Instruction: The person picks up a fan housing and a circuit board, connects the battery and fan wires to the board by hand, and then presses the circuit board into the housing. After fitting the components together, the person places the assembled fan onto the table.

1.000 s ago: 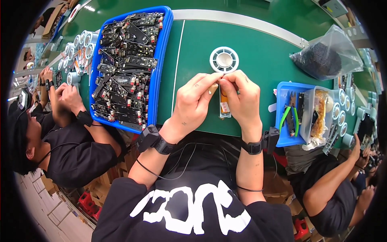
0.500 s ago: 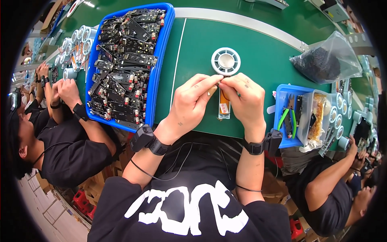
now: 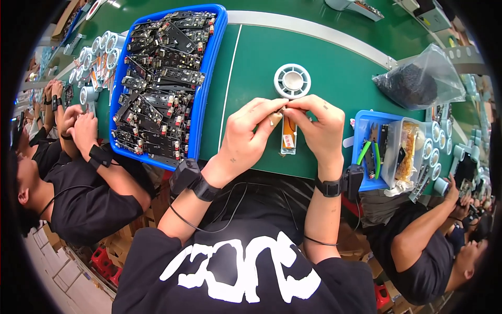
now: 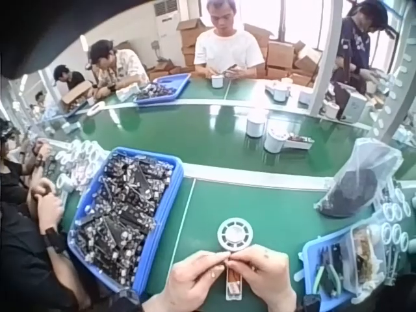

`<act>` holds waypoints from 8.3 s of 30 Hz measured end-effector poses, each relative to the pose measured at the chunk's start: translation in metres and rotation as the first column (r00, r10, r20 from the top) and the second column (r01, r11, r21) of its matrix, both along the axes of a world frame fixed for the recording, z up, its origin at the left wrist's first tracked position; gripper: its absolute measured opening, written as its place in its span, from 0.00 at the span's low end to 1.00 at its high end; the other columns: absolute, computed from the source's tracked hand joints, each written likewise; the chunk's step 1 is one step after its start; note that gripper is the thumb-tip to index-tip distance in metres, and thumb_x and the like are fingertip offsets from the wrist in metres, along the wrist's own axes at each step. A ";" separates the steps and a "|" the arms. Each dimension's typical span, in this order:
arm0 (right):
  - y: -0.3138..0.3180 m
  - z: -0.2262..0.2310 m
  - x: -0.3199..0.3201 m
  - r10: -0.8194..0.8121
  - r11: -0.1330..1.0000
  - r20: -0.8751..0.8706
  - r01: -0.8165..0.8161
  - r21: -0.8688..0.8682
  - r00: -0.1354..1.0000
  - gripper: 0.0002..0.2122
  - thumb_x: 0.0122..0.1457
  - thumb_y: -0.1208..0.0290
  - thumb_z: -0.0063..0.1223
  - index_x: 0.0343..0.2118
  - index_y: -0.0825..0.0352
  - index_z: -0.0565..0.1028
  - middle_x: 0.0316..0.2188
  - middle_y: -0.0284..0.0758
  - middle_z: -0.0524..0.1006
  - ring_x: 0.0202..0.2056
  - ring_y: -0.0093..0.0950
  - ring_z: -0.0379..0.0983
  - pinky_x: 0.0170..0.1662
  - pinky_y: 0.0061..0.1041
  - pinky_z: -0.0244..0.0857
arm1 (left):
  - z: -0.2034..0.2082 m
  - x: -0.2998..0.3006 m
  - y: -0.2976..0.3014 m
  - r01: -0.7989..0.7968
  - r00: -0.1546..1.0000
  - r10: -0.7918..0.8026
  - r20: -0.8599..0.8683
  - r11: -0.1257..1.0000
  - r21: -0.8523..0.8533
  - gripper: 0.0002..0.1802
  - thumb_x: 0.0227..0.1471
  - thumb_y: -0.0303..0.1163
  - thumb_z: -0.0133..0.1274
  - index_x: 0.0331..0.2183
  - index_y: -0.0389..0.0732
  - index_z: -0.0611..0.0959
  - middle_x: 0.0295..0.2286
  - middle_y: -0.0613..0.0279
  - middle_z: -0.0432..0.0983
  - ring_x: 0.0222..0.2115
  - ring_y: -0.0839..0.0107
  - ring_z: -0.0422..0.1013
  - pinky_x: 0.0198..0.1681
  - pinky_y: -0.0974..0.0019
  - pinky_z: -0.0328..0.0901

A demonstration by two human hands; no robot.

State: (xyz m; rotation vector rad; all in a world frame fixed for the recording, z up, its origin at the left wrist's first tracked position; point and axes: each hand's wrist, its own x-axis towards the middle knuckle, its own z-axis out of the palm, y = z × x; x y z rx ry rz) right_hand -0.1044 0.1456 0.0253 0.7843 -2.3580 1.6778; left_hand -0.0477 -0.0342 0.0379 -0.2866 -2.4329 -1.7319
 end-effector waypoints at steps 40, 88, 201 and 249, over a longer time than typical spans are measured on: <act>0.015 0.000 0.064 -0.033 0.900 0.585 0.278 -0.334 0.810 0.16 0.64 0.79 0.56 0.55 0.74 0.75 0.49 0.35 0.76 0.39 0.19 0.74 0.40 0.17 0.67 | -0.003 -0.013 0.018 -0.029 0.952 -0.026 -0.304 0.984 -0.177 0.09 0.46 0.19 0.64 0.33 0.36 0.84 0.30 0.59 0.78 0.28 0.63 0.73 0.29 0.64 0.68; 0.016 -0.013 0.055 -0.031 0.946 0.214 0.098 -0.310 0.976 0.21 0.47 0.89 0.64 0.47 0.73 0.82 0.39 0.40 0.80 0.39 0.29 0.76 0.42 0.24 0.70 | -0.015 -0.014 0.011 0.074 0.971 -0.031 -0.239 0.982 0.176 0.11 0.43 0.14 0.64 0.33 0.36 0.86 0.30 0.58 0.80 0.30 0.66 0.78 0.33 0.67 0.73; 0.011 0.008 0.073 -0.336 0.917 0.382 0.392 -0.077 0.861 0.13 0.63 0.83 0.56 0.50 0.72 0.79 0.38 0.35 0.81 0.34 0.17 0.75 0.36 0.15 0.69 | -0.024 -0.023 0.029 -0.076 0.890 -0.010 -0.455 0.983 -0.170 0.09 0.42 0.22 0.66 0.30 0.39 0.84 0.26 0.63 0.78 0.26 0.65 0.74 0.27 0.66 0.70; 0.004 0.032 0.045 -0.213 0.954 0.614 0.297 -0.036 0.760 0.10 0.66 0.76 0.53 0.47 0.71 0.79 0.33 0.28 0.77 0.25 0.13 0.71 0.23 0.13 0.58 | -0.004 -0.009 0.030 -0.285 0.948 0.287 -0.137 0.958 0.038 0.08 0.47 0.19 0.63 0.34 0.37 0.84 0.31 0.58 0.79 0.30 0.59 0.77 0.34 0.63 0.73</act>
